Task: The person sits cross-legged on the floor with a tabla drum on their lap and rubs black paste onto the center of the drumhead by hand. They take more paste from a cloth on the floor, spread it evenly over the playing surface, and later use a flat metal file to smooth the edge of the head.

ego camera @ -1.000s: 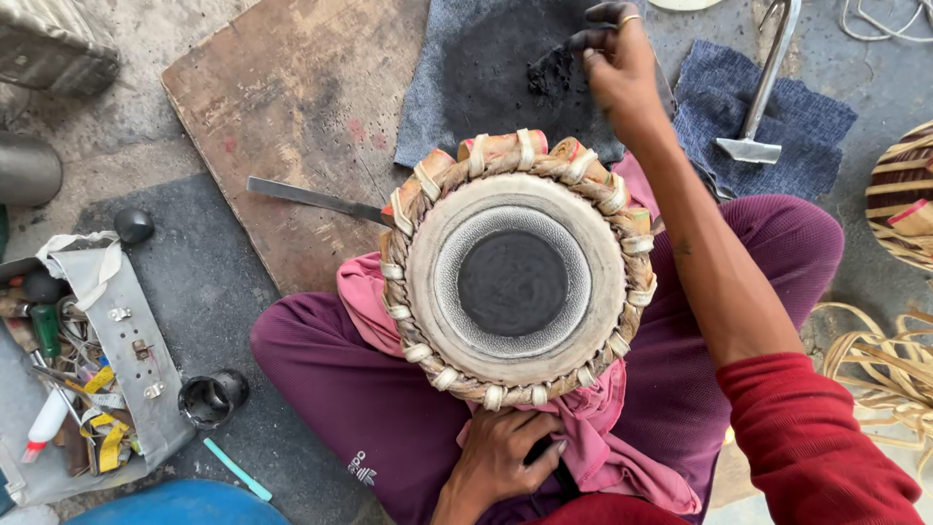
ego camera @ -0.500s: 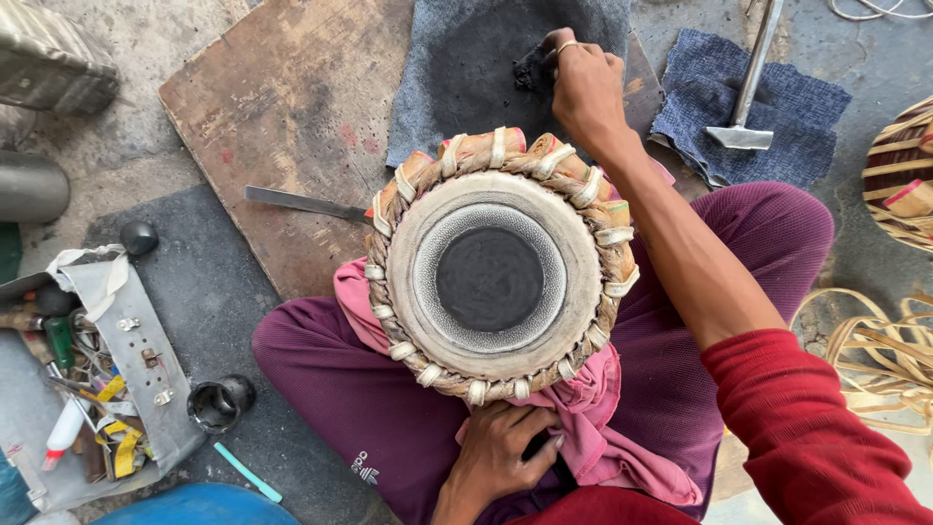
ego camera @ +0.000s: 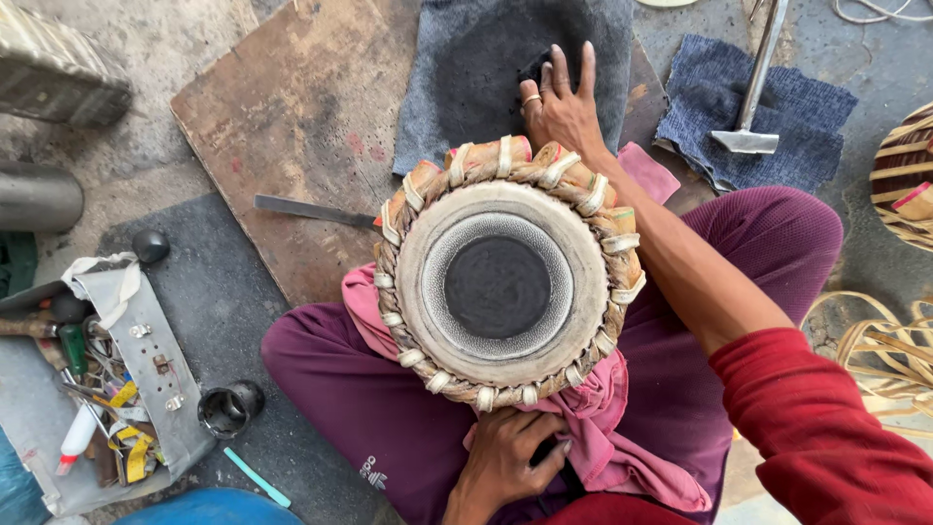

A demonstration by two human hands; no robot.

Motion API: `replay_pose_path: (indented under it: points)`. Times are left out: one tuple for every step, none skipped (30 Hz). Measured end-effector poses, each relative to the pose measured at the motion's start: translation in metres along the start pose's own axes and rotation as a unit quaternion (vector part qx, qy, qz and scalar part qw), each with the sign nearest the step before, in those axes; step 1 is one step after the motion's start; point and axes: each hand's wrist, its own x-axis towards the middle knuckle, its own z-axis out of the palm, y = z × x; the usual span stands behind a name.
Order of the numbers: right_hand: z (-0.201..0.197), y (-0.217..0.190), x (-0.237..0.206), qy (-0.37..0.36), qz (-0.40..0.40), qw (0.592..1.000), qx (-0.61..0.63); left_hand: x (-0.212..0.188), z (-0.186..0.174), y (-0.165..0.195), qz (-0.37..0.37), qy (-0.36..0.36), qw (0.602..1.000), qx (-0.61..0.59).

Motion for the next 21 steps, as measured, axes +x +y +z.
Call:
replay_pose_path:
  points:
    - [0.003, 0.001, -0.001, -0.013, 0.002, 1.000, 0.021, 0.000, -0.001, 0.000, -0.017, -0.014, 1.000, -0.011]
    - [0.005, 0.002, -0.001, -0.025, 0.005, 0.999, 0.042, 0.000, -0.001, 0.001, -0.001, 0.000, 1.000, 0.001]
    - [0.006, 0.002, -0.001, -0.035, 0.007, 0.997, 0.061, 0.000, -0.001, 0.001, 0.017, 0.016, 1.000, 0.014]
    - [0.006, 0.002, 0.000, -0.041, 0.002, 0.997, 0.062, 0.001, -0.002, 0.000, 0.037, 0.033, 0.998, 0.029]
    - [0.007, 0.002, 0.000, -0.048, -0.004, 0.997, 0.063, 0.002, -0.002, 0.000, 0.030, 0.026, 0.999, 0.021]
    - [0.008, 0.001, -0.001, -0.057, -0.008, 0.996, 0.065, 0.002, -0.002, 0.000, 0.021, 0.016, 1.000, 0.011]
    - [0.007, 0.001, 0.000, -0.057, -0.008, 0.997, 0.060, 0.002, -0.002, 0.001, 0.010, 0.006, 1.000, 0.001]
    - [0.004, 0.001, 0.000, -0.055, -0.009, 0.997, 0.056, 0.001, -0.001, 0.001, 0.016, 0.014, 1.000, 0.004]
    - [0.000, 0.001, 0.001, -0.049, -0.010, 0.997, 0.050, 0.002, -0.001, 0.002, 0.024, 0.025, 0.999, 0.010]
    - [-0.005, 0.003, 0.003, -0.029, 0.011, 0.998, 0.062, 0.002, -0.001, 0.002, 0.033, 0.036, 0.999, 0.017]
    - [-0.011, 0.007, 0.005, -0.011, 0.033, 0.997, 0.075, 0.002, 0.000, 0.002, 0.029, 0.028, 0.999, 0.012]
    - [-0.018, 0.009, 0.006, 0.007, 0.055, 0.994, 0.090, 0.002, 0.000, 0.002, 0.024, 0.019, 1.000, 0.007]
    - [-0.025, 0.012, 0.008, -0.047, 0.106, 0.986, 0.123, 0.001, 0.001, 0.002, 0.020, 0.010, 1.000, 0.003]
    - [-0.032, 0.023, 0.011, -0.098, 0.156, 0.971, 0.154, 0.001, 0.001, 0.000, 0.033, 0.025, 0.999, 0.012]
    - [-0.039, 0.029, 0.015, -0.151, 0.205, 0.949, 0.185, 0.000, 0.001, 0.000, 0.046, 0.039, 0.998, 0.018]
    - [-0.045, 0.032, 0.019, -0.080, 0.224, 0.942, 0.235, -0.001, 0.002, 0.000, 0.056, 0.052, 0.997, 0.022]
    - [-0.052, 0.039, 0.024, -0.012, 0.243, 0.928, 0.282, -0.003, 0.003, -0.001, 0.041, 0.038, 0.998, 0.015]
    - [-0.059, 0.044, 0.026, 0.056, 0.259, 0.908, 0.325, -0.003, 0.004, -0.003, 0.028, 0.024, 0.999, 0.008]
    - [-0.067, 0.047, 0.030, 0.064, 0.295, 0.867, 0.397, -0.004, 0.004, -0.004, 0.017, 0.013, 1.000, 0.002]
    - [-0.073, 0.052, 0.036, 0.075, 0.326, 0.819, 0.466, -0.003, 0.006, -0.006, 0.022, 0.015, 1.000, 0.008]
    - [-0.082, 0.055, 0.038, 0.086, 0.352, 0.765, 0.532, -0.004, 0.007, -0.007, 0.028, 0.019, 0.999, 0.014]
